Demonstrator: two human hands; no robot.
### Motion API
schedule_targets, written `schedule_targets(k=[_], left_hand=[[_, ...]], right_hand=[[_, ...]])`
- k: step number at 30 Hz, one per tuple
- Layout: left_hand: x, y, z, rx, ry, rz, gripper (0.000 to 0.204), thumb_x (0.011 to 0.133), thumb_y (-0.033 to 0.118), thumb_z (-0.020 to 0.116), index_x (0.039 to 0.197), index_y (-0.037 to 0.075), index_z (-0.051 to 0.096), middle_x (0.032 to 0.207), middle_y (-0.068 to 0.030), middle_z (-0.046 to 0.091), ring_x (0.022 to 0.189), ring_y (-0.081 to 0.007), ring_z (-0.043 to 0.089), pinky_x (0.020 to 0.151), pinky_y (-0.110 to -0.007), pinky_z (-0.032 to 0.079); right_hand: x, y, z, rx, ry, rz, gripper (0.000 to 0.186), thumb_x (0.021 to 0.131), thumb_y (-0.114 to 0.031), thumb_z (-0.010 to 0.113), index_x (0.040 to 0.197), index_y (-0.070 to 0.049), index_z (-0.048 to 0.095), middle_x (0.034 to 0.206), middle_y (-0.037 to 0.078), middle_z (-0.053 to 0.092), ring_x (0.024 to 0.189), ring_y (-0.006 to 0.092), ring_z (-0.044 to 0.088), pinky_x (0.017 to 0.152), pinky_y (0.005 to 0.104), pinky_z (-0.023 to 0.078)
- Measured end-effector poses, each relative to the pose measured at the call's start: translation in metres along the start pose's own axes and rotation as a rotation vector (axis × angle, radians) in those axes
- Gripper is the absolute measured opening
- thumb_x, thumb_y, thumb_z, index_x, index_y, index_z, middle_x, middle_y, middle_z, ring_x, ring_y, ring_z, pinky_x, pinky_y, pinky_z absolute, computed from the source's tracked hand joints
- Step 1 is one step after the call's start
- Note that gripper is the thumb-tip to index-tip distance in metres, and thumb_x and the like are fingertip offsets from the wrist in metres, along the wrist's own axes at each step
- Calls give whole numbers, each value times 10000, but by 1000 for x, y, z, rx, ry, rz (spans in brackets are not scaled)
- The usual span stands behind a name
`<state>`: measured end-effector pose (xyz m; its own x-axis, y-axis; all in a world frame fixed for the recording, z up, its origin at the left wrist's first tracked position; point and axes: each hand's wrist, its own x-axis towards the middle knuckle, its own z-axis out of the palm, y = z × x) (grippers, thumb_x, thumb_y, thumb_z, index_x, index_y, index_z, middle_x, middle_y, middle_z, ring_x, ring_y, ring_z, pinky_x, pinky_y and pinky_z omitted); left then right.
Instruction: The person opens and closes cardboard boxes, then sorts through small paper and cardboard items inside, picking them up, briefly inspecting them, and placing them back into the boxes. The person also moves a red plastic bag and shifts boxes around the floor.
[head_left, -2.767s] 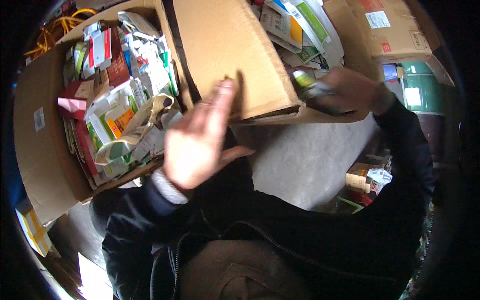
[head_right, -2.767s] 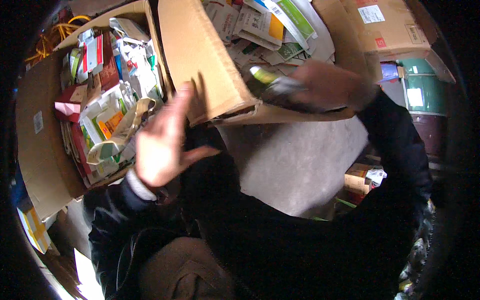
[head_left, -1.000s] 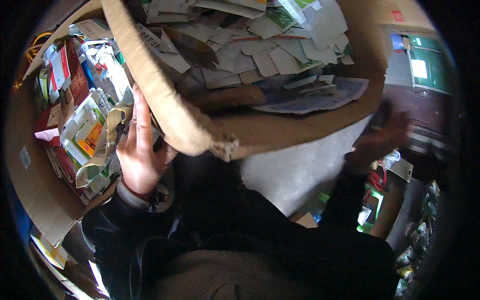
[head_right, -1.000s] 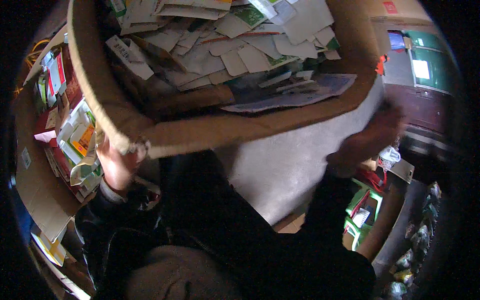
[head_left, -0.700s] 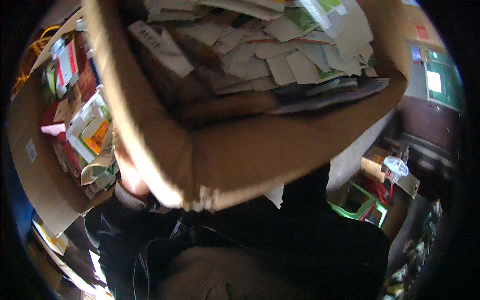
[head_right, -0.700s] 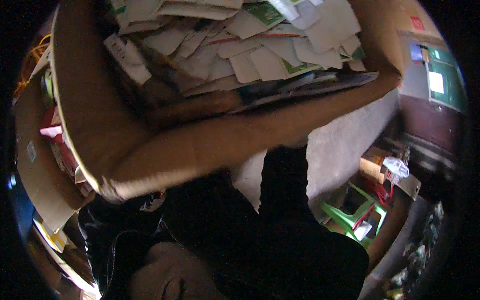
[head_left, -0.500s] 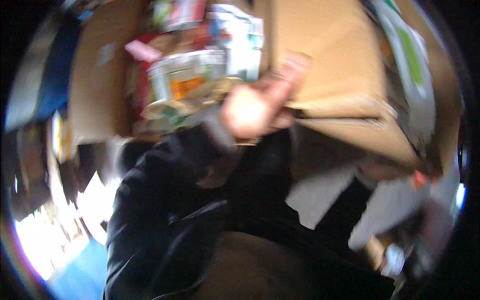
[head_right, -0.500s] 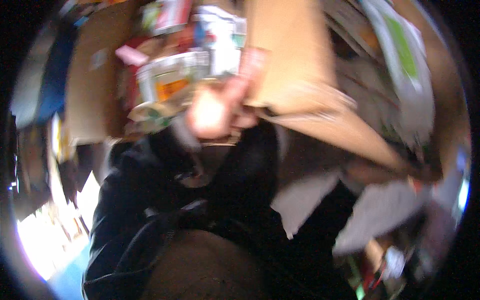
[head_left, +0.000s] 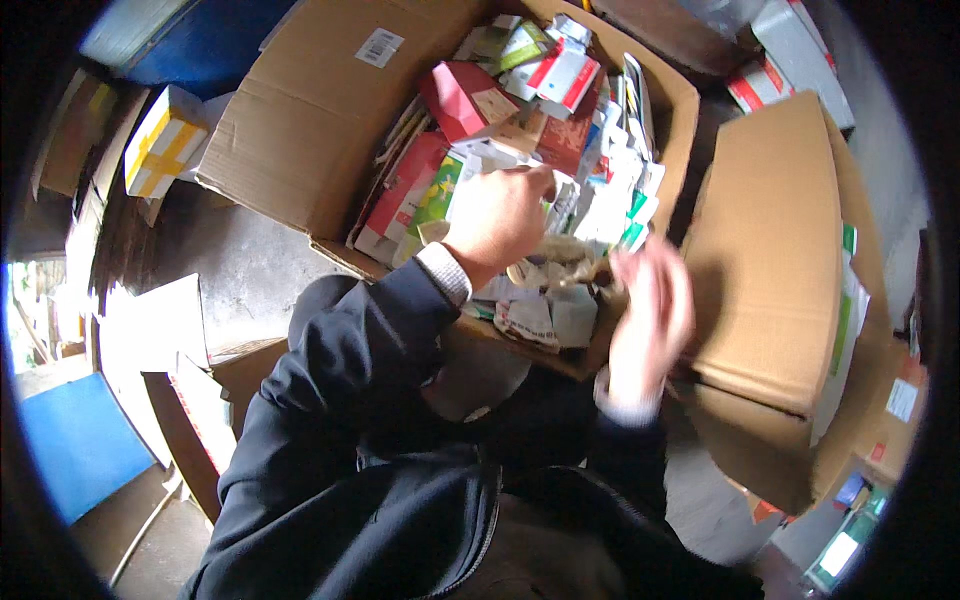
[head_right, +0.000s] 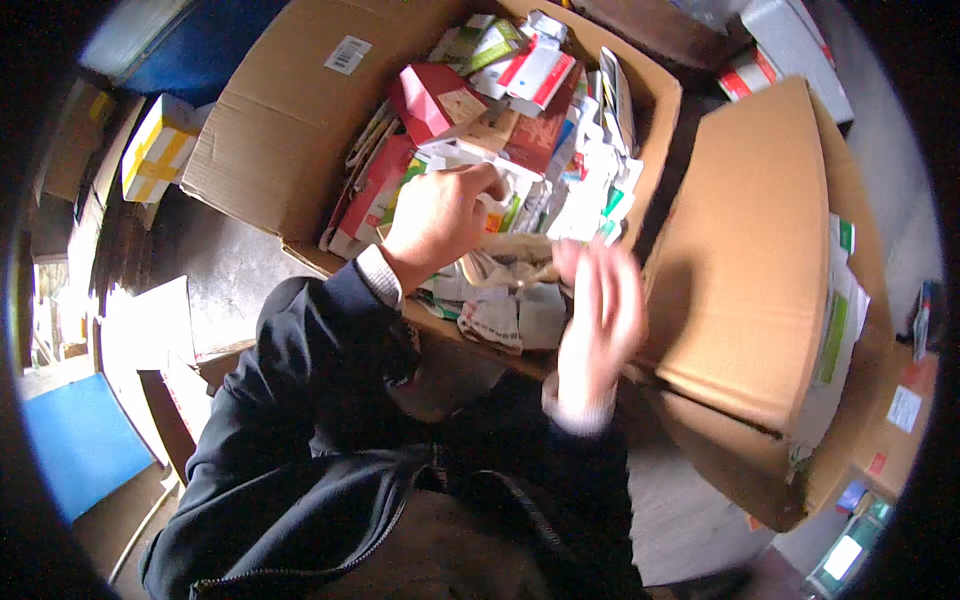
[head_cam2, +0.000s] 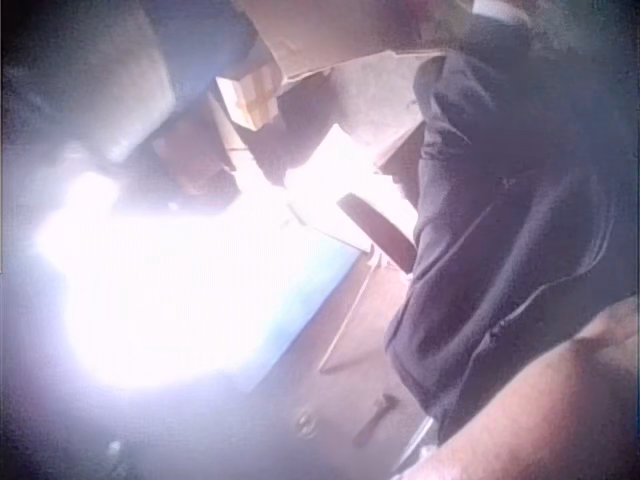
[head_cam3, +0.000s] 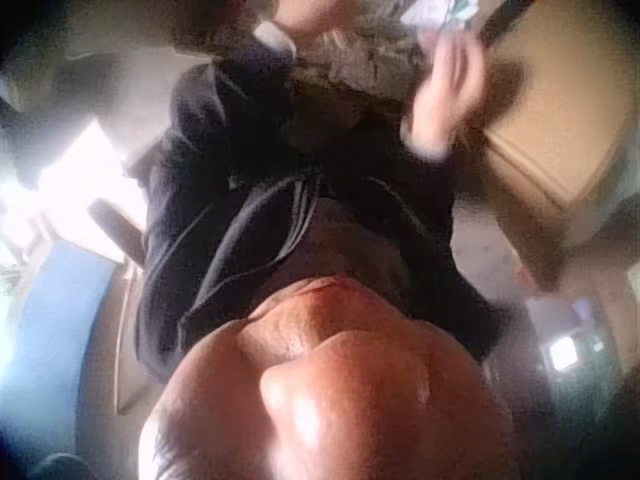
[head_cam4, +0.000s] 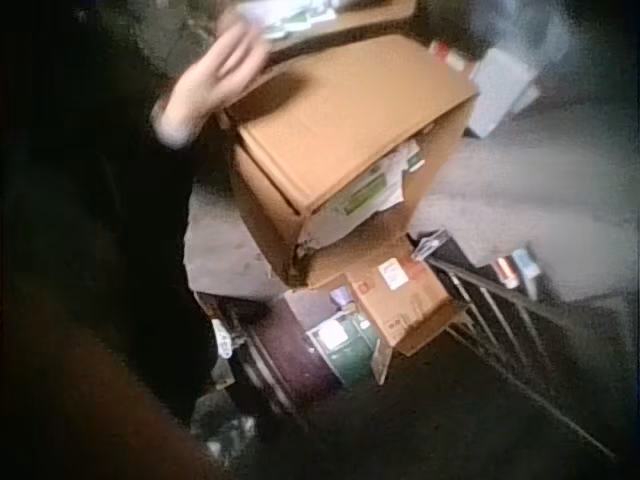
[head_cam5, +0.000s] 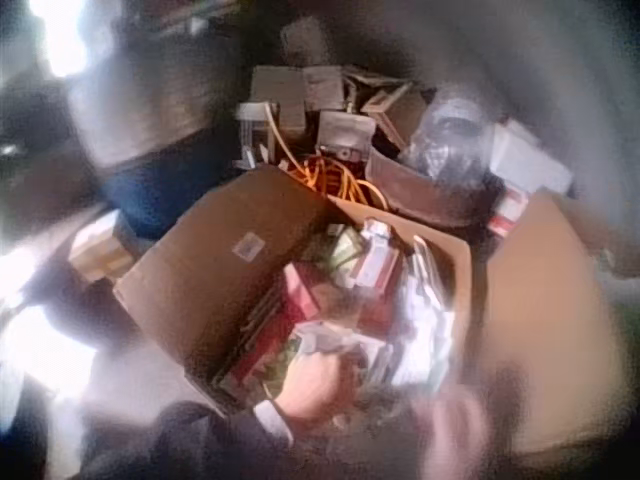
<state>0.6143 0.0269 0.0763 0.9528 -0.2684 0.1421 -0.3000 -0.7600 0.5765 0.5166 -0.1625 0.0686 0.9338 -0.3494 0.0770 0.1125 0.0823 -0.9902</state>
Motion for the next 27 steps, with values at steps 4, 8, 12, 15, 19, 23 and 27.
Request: schedule_targets(k=[4, 8, 12, 15, 19, 23, 27], left_hand=[[2, -50, -4, 89, -92, -156, 187, 836, 128, 569, 973, 93, 691, 817, -174, 720, 752, -378, 707, 705, -495, 568], [13, -91, -12, 114, -10, -333, 256, 852, 152, 518, 1029, 43, 667, 854, -215, 717, 778, -398, 709, 717, -506, 567], [28, -106, -20, 3, 106, -406, 292, 840, 198, 589, 1066, 22, 643, 913, -231, 716, 831, -412, 708, 755, -504, 570], [36, -117, -25, -56, 128, -431, 456, 843, 313, 699, 1174, 15, 605, 1016, -224, 714, 942, -405, 697, 838, -490, 558], [42, -126, -27, -270, 283, -308, 1144, 713, 501, 871, 1512, -85, 299, 1338, -296, 566, 1238, -374, 595, 1023, -416, 503], [54, -121, -29, -1183, 155, -116, 1234, 669, 469, 930, 1556, -43, 242, 1438, -265, 518, 1315, -311, 541, 1078, -397, 464], [52, -107, -39, -1027, 49, -56, 883, 761, 303, 894, 1436, -37, 438, 1318, -164, 620, 1223, -217, 597, 1049, -364, 489]], right_hand=[[171, 73, 137, -403, -339, -64, 604, 959, -326, 704, 1356, 88, 518, 1302, 236, 620, 1211, 270, 621, 1039, 368, 488], [204, 135, 230, -1062, -585, -199, 1177, 729, -578, 833, 1508, 97, 266, 1471, 355, 426, 1369, 423, 473, 1136, 457, 397], [201, 154, 256, -1423, -682, -131, 1112, 732, -470, 800, 1511, 43, 194, 1416, 344, 476, 1269, 474, 535, 1046, 520, 469], [198, 141, 231, -1138, -554, -201, 712, 753, -285, 806, 1285, 11, 438, 1231, 291, 614, 1044, 458, 664, 908, 463, 556], [189, 91, 174, -284, -446, -164, 514, 810, -65, 691, 1292, 19, 534, 1272, 175, 643, 1111, 294, 674, 965, 391, 528], [150, 54, 121, 174, -623, 198, 651, 766, 83, 581, 1407, 20, 488, 1313, 125, 624, 1196, 212, 620, 1041, 353, 486], [132, 27, 112, 275, -665, 48, 816, 877, -185, 774, 1533, 8, 329, 1457, 154, 502, 1339, 231, 503, 1108, 391, 434]])
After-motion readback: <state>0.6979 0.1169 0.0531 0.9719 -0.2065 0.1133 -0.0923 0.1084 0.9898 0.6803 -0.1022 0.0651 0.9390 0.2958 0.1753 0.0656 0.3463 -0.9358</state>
